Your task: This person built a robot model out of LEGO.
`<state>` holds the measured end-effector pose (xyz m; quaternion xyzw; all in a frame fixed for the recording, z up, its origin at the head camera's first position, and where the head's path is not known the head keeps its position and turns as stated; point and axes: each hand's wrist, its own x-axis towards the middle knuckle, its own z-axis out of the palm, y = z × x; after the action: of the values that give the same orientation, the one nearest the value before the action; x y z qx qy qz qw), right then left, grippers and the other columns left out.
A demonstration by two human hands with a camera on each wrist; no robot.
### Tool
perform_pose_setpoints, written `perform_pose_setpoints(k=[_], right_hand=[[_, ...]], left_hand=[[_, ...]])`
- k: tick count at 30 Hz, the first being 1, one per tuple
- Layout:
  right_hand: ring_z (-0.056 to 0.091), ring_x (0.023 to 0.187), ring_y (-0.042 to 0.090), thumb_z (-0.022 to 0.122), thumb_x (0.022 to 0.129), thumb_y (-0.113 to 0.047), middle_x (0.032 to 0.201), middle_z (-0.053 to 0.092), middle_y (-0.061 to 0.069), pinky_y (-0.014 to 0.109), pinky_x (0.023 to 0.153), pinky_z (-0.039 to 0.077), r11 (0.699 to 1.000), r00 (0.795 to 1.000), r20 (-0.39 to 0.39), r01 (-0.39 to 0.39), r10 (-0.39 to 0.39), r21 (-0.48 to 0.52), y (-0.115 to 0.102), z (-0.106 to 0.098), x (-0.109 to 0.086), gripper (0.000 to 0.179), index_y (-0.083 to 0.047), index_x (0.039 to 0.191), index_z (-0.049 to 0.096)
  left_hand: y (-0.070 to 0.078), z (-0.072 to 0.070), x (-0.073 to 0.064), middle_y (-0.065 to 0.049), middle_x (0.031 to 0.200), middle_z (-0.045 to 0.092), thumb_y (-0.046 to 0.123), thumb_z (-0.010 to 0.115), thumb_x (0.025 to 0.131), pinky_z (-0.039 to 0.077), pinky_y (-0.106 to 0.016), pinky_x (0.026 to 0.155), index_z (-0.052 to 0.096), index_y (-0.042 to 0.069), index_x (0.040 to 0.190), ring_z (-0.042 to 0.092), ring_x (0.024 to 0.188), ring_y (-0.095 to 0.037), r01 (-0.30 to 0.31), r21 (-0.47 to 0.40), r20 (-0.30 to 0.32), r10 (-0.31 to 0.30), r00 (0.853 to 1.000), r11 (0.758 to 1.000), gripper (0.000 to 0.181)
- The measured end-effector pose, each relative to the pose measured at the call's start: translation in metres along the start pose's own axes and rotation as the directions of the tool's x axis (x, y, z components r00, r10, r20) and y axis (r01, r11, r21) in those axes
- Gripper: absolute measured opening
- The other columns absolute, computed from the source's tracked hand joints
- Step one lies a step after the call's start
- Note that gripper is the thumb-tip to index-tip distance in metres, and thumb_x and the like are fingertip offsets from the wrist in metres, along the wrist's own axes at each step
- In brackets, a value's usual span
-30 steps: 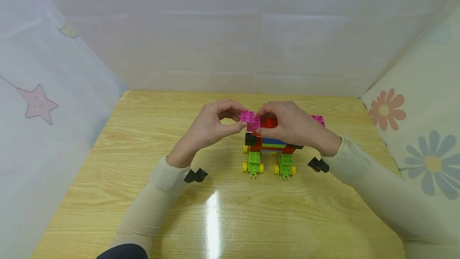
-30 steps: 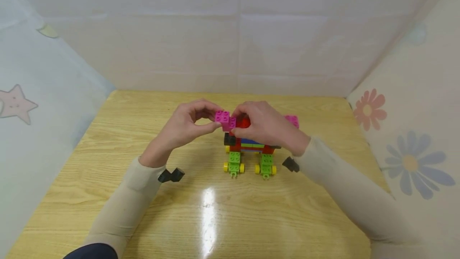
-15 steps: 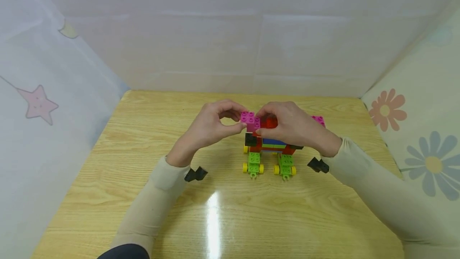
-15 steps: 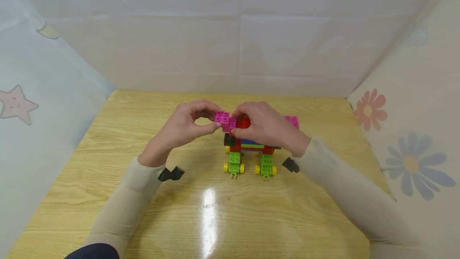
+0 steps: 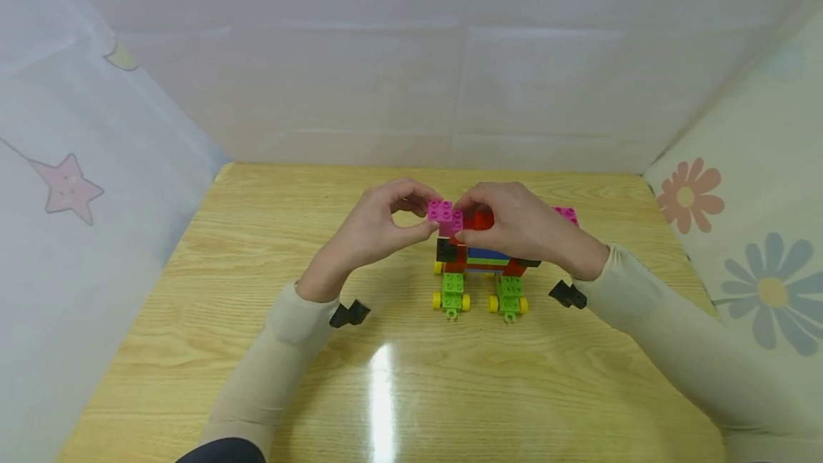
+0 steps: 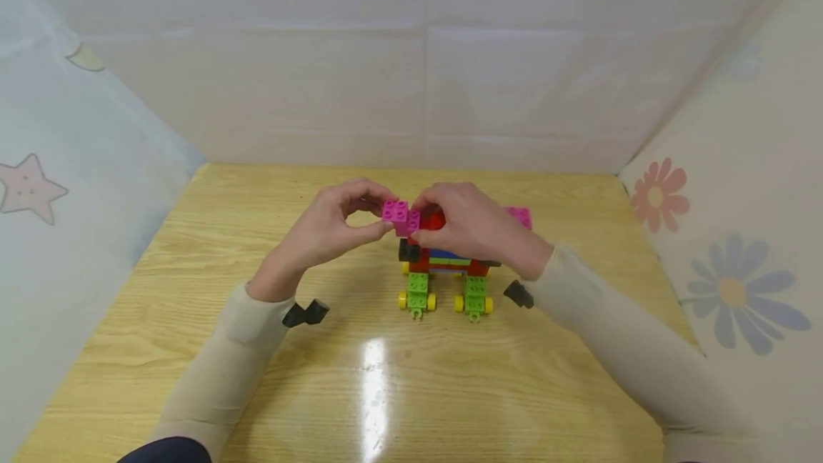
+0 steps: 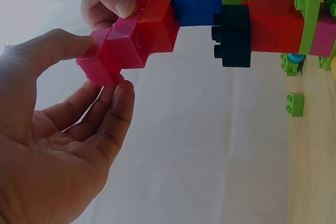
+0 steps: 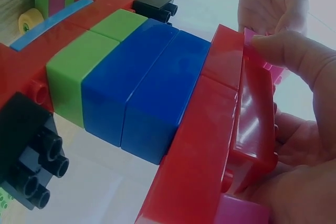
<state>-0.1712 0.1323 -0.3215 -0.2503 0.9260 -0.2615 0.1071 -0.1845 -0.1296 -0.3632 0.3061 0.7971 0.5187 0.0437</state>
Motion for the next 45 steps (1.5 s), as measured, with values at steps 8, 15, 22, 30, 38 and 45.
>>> perform_pose_setpoints(k=[8,15,22,30,38,45], right_hand=[[0.073,0.109,0.025,0.083,0.103,-0.028,0.129,0.079,0.006,0.049,0.100,0.064,0.999,1.000,0.010,0.011,-0.011,-0.040,-0.002,0.000,-0.002,0.041,-0.009,0.139,0.074],[0.075,0.115,0.027,0.082,0.104,-0.027,0.133,0.077,0.008,0.050,0.103,0.065,0.999,1.000,-0.012,0.020,-0.021,-0.037,-0.004,-0.004,-0.008,0.044,-0.008,0.143,0.072],[0.074,0.121,0.028,0.081,0.105,-0.023,0.136,0.076,0.007,0.053,0.106,0.064,1.000,0.998,-0.057,-0.003,0.004,0.008,-0.010,-0.017,-0.017,0.042,-0.009,0.143,0.072],[0.073,0.122,0.029,0.080,0.106,-0.025,0.139,0.076,0.006,0.057,0.112,0.059,0.999,0.994,-0.113,0.002,0.002,0.041,-0.005,-0.030,-0.028,0.039,-0.013,0.142,0.073],[0.072,0.128,0.028,0.078,0.107,-0.030,0.139,0.077,0.005,0.060,0.109,0.059,0.994,0.980,-0.187,-0.044,0.061,0.095,0.006,-0.043,-0.040,0.037,-0.019,0.142,0.073],[0.071,0.128,0.027,0.076,0.109,-0.031,0.136,0.078,0.006,0.059,0.113,0.053,0.977,0.961,-0.230,-0.111,0.153,0.182,0.023,-0.049,-0.042,0.035,-0.021,0.142,0.074]], left_hand=[[-0.005,0.006,0.004,-0.005,0.123,0.079,0.013,0.086,0.099,0.064,-0.046,0.108,0.074,0.008,0.130,0.076,0.109,-0.020,-0.008,0.023,0.016,0.008,1.000,1.000,0.034],[-0.006,0.006,0.005,-0.005,0.122,0.079,0.013,0.085,0.099,0.064,-0.047,0.108,0.074,0.008,0.129,0.076,0.108,-0.020,-0.009,0.006,0.017,0.009,1.000,1.000,0.032],[-0.006,0.005,0.003,-0.003,0.119,0.079,0.015,0.086,0.099,0.063,-0.044,0.107,0.075,0.010,0.128,0.075,0.107,-0.019,0.012,0.009,0.007,-0.012,1.000,1.000,0.032],[-0.007,-0.001,0.002,-0.003,0.119,0.079,0.014,0.087,0.098,0.063,-0.046,0.108,0.075,0.011,0.128,0.074,0.107,-0.020,0.031,0.008,0.006,-0.031,1.000,0.999,0.033],[-0.011,-0.016,-0.007,-0.003,0.120,0.078,0.012,0.086,0.098,0.062,-0.043,0.108,0.074,0.012,0.131,0.073,0.111,-0.021,0.087,0.031,-0.010,-0.087,0.996,0.996,0.036],[-0.018,-0.031,-0.017,-0.003,0.123,0.077,0.015,0.086,0.098,0.060,-0.032,0.107,0.074,0.013,0.132,0.072,0.113,-0.021,0.135,0.026,-0.023,-0.134,0.991,0.991,0.036]])
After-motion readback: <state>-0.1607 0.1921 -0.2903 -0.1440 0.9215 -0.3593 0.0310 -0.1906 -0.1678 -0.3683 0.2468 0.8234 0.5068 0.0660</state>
